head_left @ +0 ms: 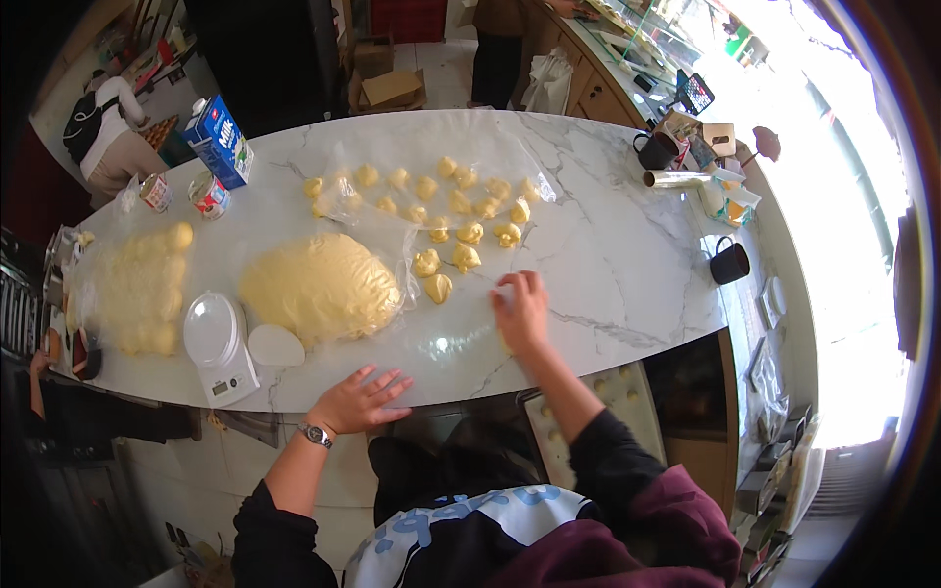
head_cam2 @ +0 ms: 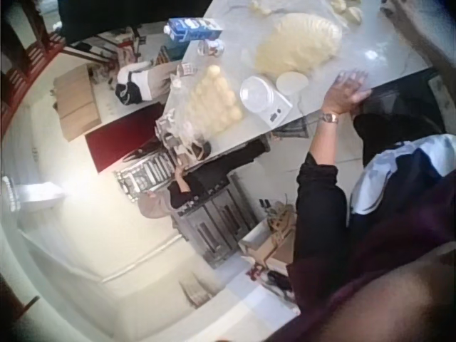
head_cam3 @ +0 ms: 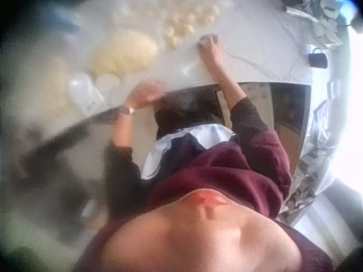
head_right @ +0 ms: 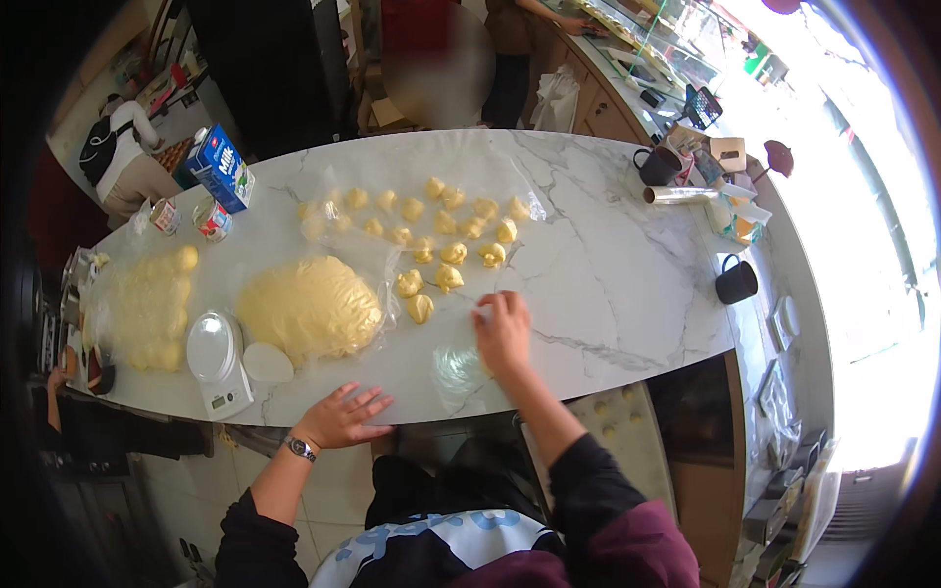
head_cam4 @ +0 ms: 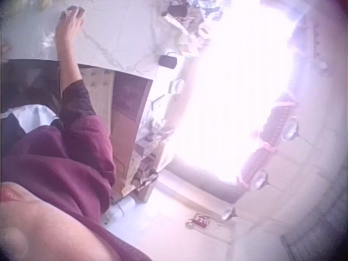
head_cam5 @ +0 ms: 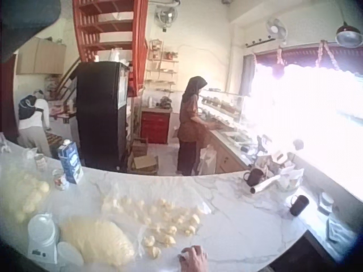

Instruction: The person places a tray into a shelf, removes a plastic lid from a container, and then rolls small pieces of dough by hand, placing the resulting balls onto the tray one by one.

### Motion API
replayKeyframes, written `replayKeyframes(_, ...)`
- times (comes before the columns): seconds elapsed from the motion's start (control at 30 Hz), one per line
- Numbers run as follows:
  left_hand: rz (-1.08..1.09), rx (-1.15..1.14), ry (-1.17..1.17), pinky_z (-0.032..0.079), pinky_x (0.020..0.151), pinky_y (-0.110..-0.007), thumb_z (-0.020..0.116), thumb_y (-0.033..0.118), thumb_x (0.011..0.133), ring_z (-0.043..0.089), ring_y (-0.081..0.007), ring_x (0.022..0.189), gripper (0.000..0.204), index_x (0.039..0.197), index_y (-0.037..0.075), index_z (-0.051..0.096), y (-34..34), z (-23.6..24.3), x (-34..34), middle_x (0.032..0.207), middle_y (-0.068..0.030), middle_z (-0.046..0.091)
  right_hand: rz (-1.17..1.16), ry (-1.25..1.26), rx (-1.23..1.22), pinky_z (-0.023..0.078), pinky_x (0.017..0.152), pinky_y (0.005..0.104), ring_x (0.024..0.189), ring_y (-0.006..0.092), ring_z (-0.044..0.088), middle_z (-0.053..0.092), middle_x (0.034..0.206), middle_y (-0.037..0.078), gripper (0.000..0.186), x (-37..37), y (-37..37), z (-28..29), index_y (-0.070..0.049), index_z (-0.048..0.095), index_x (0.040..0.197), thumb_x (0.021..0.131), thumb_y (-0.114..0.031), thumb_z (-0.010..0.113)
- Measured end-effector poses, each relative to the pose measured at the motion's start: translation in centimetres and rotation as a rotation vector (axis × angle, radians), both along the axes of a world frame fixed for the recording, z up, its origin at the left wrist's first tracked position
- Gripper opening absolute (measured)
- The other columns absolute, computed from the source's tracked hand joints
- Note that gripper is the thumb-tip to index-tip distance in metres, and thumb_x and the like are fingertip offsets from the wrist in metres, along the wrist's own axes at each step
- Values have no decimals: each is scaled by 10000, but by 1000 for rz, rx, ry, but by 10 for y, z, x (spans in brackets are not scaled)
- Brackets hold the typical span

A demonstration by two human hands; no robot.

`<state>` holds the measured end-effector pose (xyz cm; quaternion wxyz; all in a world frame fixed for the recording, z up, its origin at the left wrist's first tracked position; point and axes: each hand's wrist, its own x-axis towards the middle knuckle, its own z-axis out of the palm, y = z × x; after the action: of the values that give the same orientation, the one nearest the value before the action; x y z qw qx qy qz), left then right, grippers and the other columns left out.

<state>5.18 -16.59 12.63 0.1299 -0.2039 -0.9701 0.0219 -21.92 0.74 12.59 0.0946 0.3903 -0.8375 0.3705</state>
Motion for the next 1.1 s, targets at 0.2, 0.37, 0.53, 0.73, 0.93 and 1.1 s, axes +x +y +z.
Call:
replayKeyframes(0.2,40,44,73,394,979,-412,567,314,869,471,-173,1234,218,1072,349,640,1,-10,8,1338,21,529,512,-389,21,451,744,422,822,316,580,584,796,91,194,53,50,-1,-78,515,838,781,-119,696)
replayKeyframes(0.37,-5,-21,16,399,976,-411,564,313,883,486,-167,1211,213,1081,354,630,0,-2,-3,1329,29,529,94,47,110,399,813,407,876,323,550,564,859,107,145,-17,16,0,-76,510,855,779,-102,631)
replayKeyframes(0.53,43,13,16,401,974,-409,545,284,897,485,-173,1213,231,1102,368,611,-1,-7,6,1337,27,521,461,-271,23,444,714,405,761,309,567,565,765,87,190,56,13,4,-81,474,810,748,-54,651)
replayKeyframes(0.73,16,5,35,400,975,-402,545,277,895,491,-172,1207,225,1090,369,613,3,-8,2,1337,25,520,107,36,103,436,701,411,792,354,533,540,802,121,158,-25,37,1,-71,473,815,785,-74,628)
replayKeyframes(0.93,43,19,29,394,987,-402,538,258,891,493,-175,1210,238,1088,369,611,-2,-3,9,1352,24,508,454,-348,75,458,677,377,762,316,553,564,816,114,194,50,26,6,-56,437,803,797,-45,630)
replayKeyframes(1.1,28,16,53,395,993,-402,544,257,884,494,-175,1211,235,1083,365,608,2,-10,3,1353,28,509,211,-25,84,441,690,399,763,338,540,532,774,107,196,-27,55,-2,-53,426,751,730,-9,616)
